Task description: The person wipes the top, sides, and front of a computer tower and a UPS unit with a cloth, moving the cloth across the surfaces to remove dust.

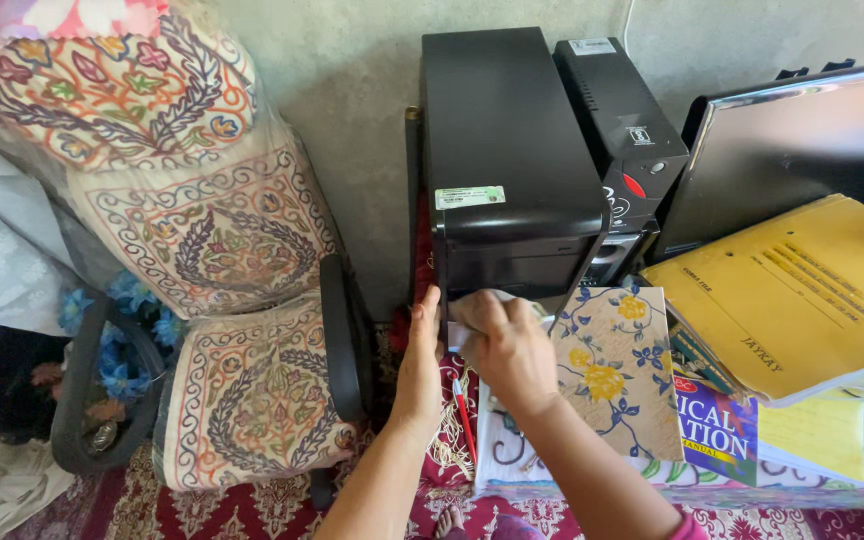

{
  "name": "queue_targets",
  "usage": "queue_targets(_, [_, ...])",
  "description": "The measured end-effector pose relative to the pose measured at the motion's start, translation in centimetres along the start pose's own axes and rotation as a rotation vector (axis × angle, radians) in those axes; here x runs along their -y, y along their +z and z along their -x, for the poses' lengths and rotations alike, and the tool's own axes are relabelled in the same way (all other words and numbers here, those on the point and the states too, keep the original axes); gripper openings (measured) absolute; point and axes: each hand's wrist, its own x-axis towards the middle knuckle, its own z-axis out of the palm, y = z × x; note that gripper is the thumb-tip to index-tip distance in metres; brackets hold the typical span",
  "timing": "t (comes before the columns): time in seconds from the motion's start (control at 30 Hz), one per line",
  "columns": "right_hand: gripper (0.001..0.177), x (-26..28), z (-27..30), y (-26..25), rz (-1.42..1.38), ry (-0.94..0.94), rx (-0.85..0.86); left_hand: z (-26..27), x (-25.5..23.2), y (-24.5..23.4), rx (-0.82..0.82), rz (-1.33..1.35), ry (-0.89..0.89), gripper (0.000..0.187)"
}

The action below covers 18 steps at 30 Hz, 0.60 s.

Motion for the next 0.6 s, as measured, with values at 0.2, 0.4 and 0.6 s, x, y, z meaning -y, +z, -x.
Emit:
queue_targets(0.2, [0.043,-1.0,0.1,-0.1,-0.114,-0.23,-0.115,0.0,0.9,0.0,-0.011,0.007,0.011,0.075])
queue_targets(0.4, [0.033,-6.0,-1.5,-6.0,-0.117,-0.044,-0.341,-0.2,1.3,-0.3,-0.01,-0.024,0.02,0.08])
queue_targets(0.6, [0.032,-6.9,-2.5,-3.6,-0.214,-0.099,-0.51,-0.3,1.7,-0.6,-0.016,-0.069,0.052,0.079])
